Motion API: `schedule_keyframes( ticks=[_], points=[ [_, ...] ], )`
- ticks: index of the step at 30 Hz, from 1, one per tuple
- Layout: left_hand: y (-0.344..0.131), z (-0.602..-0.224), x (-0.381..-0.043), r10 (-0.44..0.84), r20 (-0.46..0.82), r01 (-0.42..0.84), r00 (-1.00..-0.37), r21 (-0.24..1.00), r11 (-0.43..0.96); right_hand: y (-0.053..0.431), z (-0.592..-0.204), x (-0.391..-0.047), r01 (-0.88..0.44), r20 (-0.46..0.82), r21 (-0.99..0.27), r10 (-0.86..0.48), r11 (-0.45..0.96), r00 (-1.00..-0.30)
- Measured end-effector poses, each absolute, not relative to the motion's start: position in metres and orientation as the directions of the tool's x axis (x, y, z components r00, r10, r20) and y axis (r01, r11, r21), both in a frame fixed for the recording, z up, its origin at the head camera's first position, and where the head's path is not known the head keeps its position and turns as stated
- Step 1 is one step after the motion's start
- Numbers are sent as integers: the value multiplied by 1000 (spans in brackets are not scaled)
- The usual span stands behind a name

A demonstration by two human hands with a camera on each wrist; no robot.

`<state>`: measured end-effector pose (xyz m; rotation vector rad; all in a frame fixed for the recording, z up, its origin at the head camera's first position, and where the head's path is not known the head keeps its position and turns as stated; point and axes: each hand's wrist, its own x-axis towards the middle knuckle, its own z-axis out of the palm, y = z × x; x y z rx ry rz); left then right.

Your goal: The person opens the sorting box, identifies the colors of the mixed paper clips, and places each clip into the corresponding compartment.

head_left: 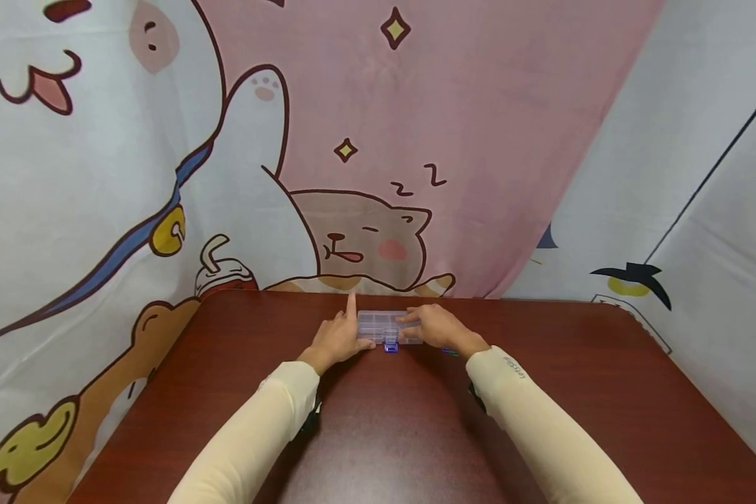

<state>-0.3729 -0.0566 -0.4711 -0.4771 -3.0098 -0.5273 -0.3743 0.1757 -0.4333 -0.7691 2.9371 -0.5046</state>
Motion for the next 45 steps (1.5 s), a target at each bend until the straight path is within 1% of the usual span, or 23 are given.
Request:
schedule_keyframes(
  ticks=[3, 6, 8, 11, 15, 19, 24, 27, 29, 35, 41, 45],
  points=[
    [-56, -473, -371, 283, 73, 290, -956, 337, 895, 179, -431, -376, -426, -15, -384, -467, 819, -884],
    [-56, -476, -369, 294, 38, 290, -955, 320, 902, 181, -430, -378, -396, -47, -426, -457, 814, -888],
    [-57, -477, -367, 304, 4, 291, -953, 302, 908, 181, -429, -379, -378, -56, -443, -446, 813, -893],
    [-57, -477, -366, 306, -32, 280, -952, 320, 905, 181, -427, -381, -346, -67, -465, -422, 815, -904],
    [-56, -474, -366, 289, -20, 265, -957, 339, 902, 181, -425, -383, -344, -47, -479, -415, 807, -909],
    [-54, -475, -365, 266, -25, 246, -964, 309, 919, 180, -425, -383, -342, -42, -500, -417, 795, -908],
    [-52, -474, -366, 257, -23, 238, -966, 298, 924, 179, -421, -386, -368, 21, -496, -413, 787, -910],
    [-52, -474, -365, 259, -14, 244, -966, 294, 924, 178, -419, -390, -362, 47, -492, -391, 792, -919],
    [-52, -474, -364, 264, -12, 249, -964, 293, 923, 176, -418, -391, -327, 49, -502, -351, 801, -935],
    [-53, -474, -362, 272, -28, 252, -962, 299, 921, 170, -417, -402, -170, 51, -505, -167, 846, -985],
    [-54, -474, -364, 277, -33, 256, -960, 292, 922, 170, -416, -407, -45, 14, -491, -44, 870, -999],
    [-55, -474, -365, 274, -33, 252, -961, 301, 920, 173, -415, -407, -3, -3, -499, -5, 867, -1000]
  ],
)
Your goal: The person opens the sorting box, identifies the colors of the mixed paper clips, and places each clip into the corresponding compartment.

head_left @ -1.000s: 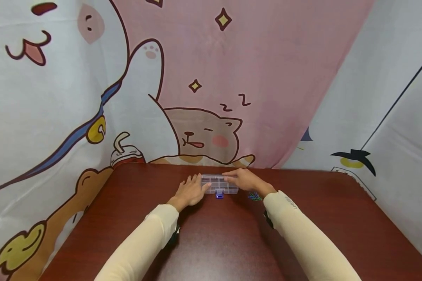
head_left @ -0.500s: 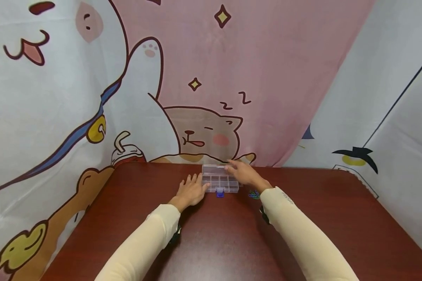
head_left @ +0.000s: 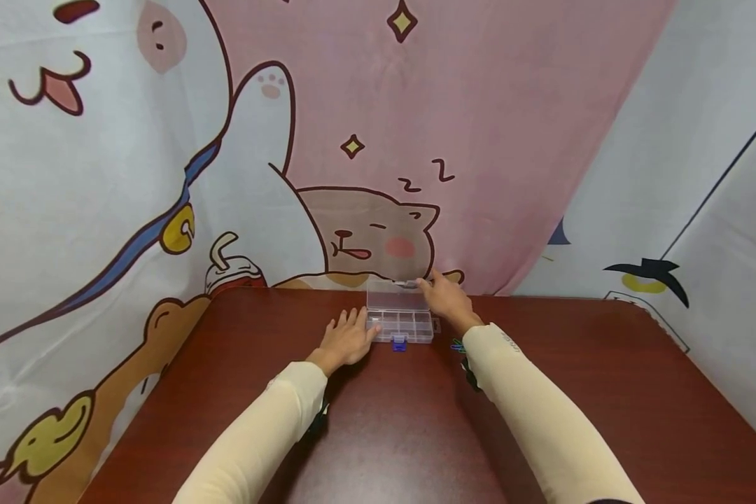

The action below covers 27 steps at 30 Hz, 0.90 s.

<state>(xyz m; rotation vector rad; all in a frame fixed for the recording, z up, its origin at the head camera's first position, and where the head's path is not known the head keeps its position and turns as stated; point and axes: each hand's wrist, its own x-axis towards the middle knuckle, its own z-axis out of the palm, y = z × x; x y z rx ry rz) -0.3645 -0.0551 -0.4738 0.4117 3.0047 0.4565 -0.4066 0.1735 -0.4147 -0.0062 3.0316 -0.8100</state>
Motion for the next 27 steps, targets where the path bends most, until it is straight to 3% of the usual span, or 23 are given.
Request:
schedule_keyframes(
  ticks=[11, 19, 22, 27],
  points=[
    [-57, -473, -364, 245, -24, 213, -969, 417, 884, 201, -405, -398, -11, 10, -483, -7, 876, -1000],
    [-61, -481, -360, 332, 42, 325, -942, 345, 880, 227, -397, -388, -71, 29, -529, -66, 845, -997],
    [-63, -483, -360, 359, 35, 353, -933, 288, 890, 239, -394, -382, -25, -54, -591, -70, 806, -996],
    [-64, -479, -360, 372, 17, 362, -928, 271, 892, 264, -395, -375, 188, -287, -667, -16, 721, -958]
  ],
)
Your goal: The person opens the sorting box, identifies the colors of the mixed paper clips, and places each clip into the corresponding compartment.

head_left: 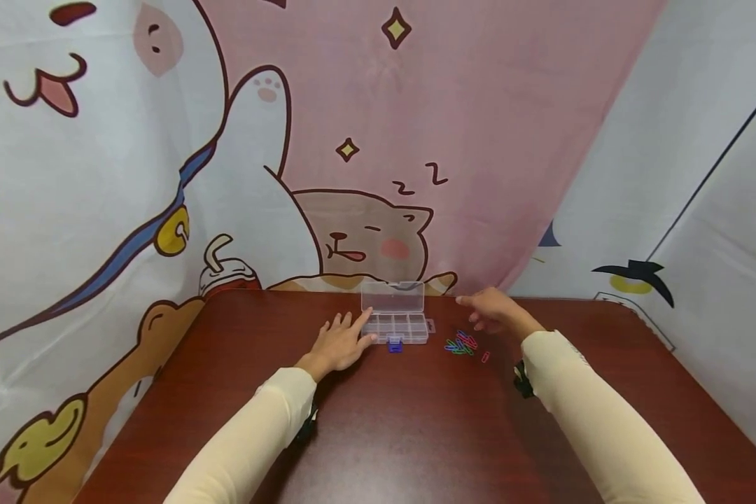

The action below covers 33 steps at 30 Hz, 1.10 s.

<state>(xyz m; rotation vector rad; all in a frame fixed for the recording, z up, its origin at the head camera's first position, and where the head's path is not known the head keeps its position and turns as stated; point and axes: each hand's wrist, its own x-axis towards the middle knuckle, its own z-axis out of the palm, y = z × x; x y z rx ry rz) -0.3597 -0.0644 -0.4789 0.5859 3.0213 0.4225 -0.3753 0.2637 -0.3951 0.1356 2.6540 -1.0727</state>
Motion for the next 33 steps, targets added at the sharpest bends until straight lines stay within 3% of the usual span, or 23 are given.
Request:
schedule_keyframes(
  ticks=[12, 24, 33],
  points=[
    [-63, -472, -360, 366, -35, 342, -930, 285, 896, 313, -404, -356, 396, -537, -568, 40, 722, -843],
    [-63, -473, -362, 355, -45, 323, -934, 321, 890, 322, -411, -353, 437, -580, -516, 75, 737, -811],
    [-61, -472, -362, 339, -51, 307, -939, 315, 898, 308, -412, -353, 375, -557, -486, 51, 789, -829]
  ],
)
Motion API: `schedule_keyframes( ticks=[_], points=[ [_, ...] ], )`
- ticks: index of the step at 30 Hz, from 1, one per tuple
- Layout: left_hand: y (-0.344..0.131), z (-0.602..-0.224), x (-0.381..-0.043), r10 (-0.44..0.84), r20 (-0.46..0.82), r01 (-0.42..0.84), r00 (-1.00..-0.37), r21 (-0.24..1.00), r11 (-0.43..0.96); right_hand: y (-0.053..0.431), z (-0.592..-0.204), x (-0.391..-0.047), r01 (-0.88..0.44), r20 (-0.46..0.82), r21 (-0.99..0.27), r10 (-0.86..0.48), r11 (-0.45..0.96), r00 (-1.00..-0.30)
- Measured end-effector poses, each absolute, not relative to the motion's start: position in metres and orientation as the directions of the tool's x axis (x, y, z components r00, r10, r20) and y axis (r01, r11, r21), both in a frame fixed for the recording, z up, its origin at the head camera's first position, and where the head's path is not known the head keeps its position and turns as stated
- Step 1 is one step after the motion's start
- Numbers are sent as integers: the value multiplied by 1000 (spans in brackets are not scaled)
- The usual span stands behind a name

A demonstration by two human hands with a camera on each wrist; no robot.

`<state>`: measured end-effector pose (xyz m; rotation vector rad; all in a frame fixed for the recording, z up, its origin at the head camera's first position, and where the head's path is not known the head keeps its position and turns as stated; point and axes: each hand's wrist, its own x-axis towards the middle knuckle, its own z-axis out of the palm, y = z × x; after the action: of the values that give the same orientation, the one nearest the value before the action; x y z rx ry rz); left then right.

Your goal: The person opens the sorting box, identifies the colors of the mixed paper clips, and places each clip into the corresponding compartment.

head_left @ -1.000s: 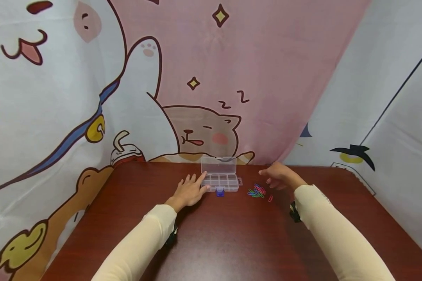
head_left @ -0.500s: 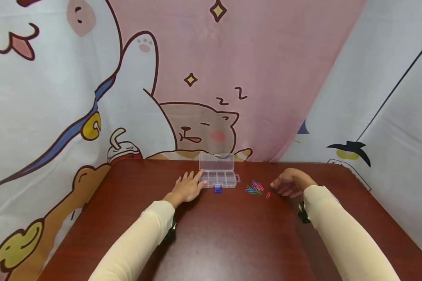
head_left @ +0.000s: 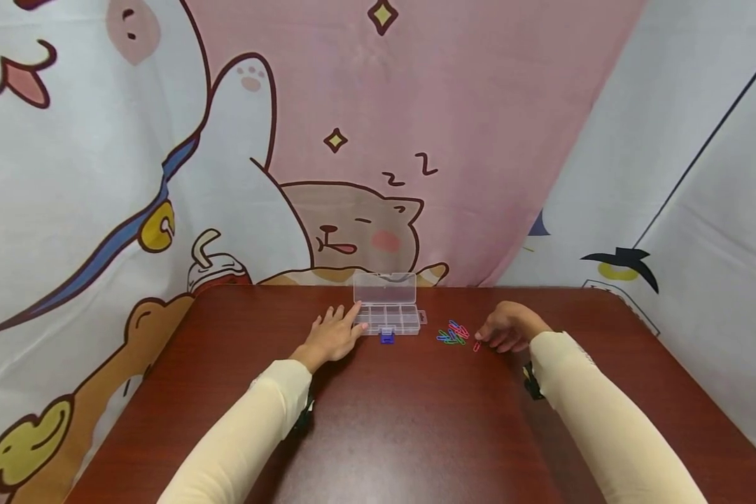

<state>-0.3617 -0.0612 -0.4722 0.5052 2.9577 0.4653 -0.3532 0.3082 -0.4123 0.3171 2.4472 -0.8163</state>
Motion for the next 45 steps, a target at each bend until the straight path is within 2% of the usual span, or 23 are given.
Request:
schedule_keyframes(
  ticks=[5, 13, 17, 21, 26, 31, 36, 45],
  points=[
    [-62, -468, -360, 336, -58, 302, -940, 315, 900, 296, -417, -358, 339, -520, -460, 60, 821, -852],
    [-61, -467, -362, 329, -59, 298, -943, 299, 907, 272, -414, -364, 318, -449, -206, 199, 926, -871],
    [-61, -466, -363, 327, -51, 297, -944, 308, 904, 267, -412, -364, 311, -435, -185, 206, 932, -877],
    [-62, -467, -364, 327, -52, 296, -943, 309, 904, 271, -417, -367, 289, -434, -245, 162, 925, -886],
    [-62, -469, -364, 323, -53, 293, -945, 302, 907, 288, -422, -367, 318, -487, -456, 65, 831, -871],
    [-61, -470, -363, 323, -56, 292, -945, 301, 908, 303, -420, -364, 452, -572, -620, 26, 641, -820],
    [-60, -471, -362, 324, -61, 293, -944, 298, 909, 299, -413, -366, 511, -581, -737, -27, 443, -813],
    [-59, -470, -360, 323, -57, 294, -945, 291, 911, 267, -405, -378, 572, -582, -813, -123, 107, -804]
  ],
)
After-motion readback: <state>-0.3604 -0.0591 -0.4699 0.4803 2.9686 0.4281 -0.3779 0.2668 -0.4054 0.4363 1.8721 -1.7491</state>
